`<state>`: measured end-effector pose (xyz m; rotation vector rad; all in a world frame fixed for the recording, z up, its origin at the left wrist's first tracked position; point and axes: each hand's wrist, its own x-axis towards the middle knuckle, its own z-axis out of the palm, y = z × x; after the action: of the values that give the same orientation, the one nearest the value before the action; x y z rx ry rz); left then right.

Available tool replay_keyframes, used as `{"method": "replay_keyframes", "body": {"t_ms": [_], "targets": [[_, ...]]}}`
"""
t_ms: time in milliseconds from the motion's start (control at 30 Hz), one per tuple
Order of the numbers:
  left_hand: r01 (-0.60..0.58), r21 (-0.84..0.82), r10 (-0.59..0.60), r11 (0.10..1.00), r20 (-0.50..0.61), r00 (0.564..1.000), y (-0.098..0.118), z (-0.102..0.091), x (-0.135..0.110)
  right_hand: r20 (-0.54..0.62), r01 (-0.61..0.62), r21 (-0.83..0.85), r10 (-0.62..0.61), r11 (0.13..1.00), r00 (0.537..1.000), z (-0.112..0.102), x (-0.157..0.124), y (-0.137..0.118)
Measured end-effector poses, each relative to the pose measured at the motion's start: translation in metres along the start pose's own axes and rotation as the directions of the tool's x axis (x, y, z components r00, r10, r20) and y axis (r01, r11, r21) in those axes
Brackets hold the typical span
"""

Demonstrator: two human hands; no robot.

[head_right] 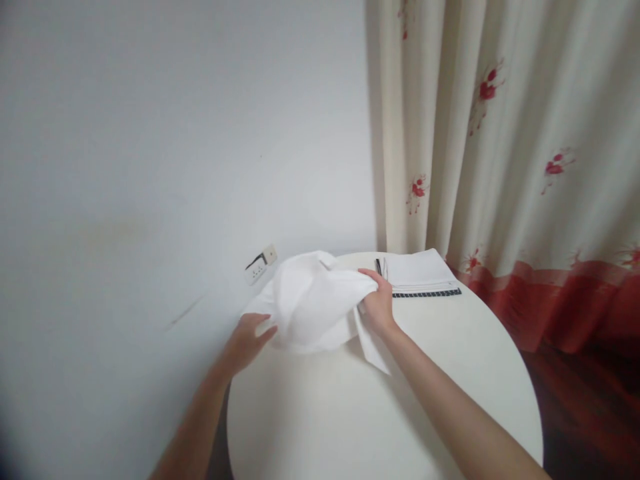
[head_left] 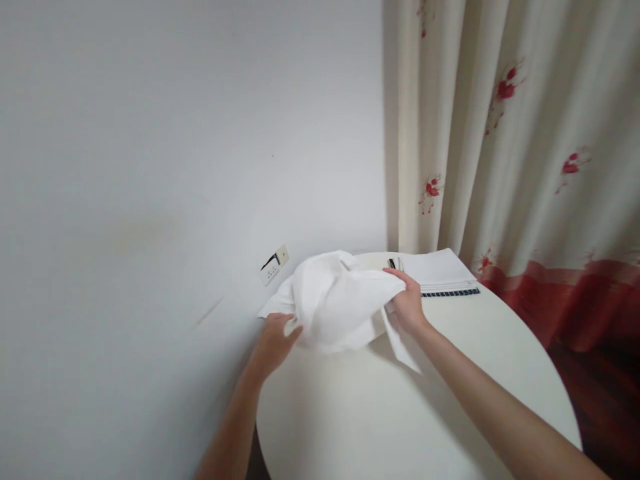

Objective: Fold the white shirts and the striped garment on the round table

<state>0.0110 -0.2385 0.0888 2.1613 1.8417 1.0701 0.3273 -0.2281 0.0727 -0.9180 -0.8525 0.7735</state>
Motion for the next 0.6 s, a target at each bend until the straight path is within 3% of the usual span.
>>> {"method": "replay_keyframes", "body": {"t_ms": [67, 133, 233, 300, 367, 467, 600], "targets": [[-0.084, -0.146, 0.089, 0.986, 0.027, 0.996, 0.003, 0.028, -0.024, 0.052, -0.041, 0.016, 0.040, 0.999, 0.998, 0.017, -0.016, -0.004], [-0.129, -0.339, 0.184, 0.932, 0.136, 0.973, 0.022, 0.053, -0.039, 0.092, -0.120, 0.075, 0.113, 0.990, 0.989, 0.034, -0.037, -0.005], [-0.035, -0.536, 0.188, 0.844, 0.234, 0.954, 0.055, 0.079, -0.048, 0.143, -0.322, 0.235, 0.295, 0.917, 0.945, 0.053, -0.067, -0.011], [-0.008, -0.605, 0.155, 0.796, 0.191, 0.969, 0.068, 0.087, -0.049, 0.205, -0.421, 0.320, 0.372, 0.848, 0.905, 0.058, -0.076, -0.018], [-0.036, -0.630, 0.129, 0.775, 0.102, 0.986, 0.074, 0.088, -0.045, 0.279, -0.450, 0.322, 0.371, 0.833, 0.886, 0.057, -0.076, -0.026], [-0.090, -0.617, 0.133, 0.782, 0.024, 0.991, 0.074, 0.076, -0.025, 0.355, -0.336, 0.205, 0.250, 0.919, 0.901, 0.047, -0.065, -0.035], [-0.129, -0.613, 0.136, 0.779, -0.036, 0.990, 0.060, 0.037, 0.045, 0.353, -0.135, 0.074, 0.100, 0.988, 0.930, 0.019, -0.051, -0.033]]}}
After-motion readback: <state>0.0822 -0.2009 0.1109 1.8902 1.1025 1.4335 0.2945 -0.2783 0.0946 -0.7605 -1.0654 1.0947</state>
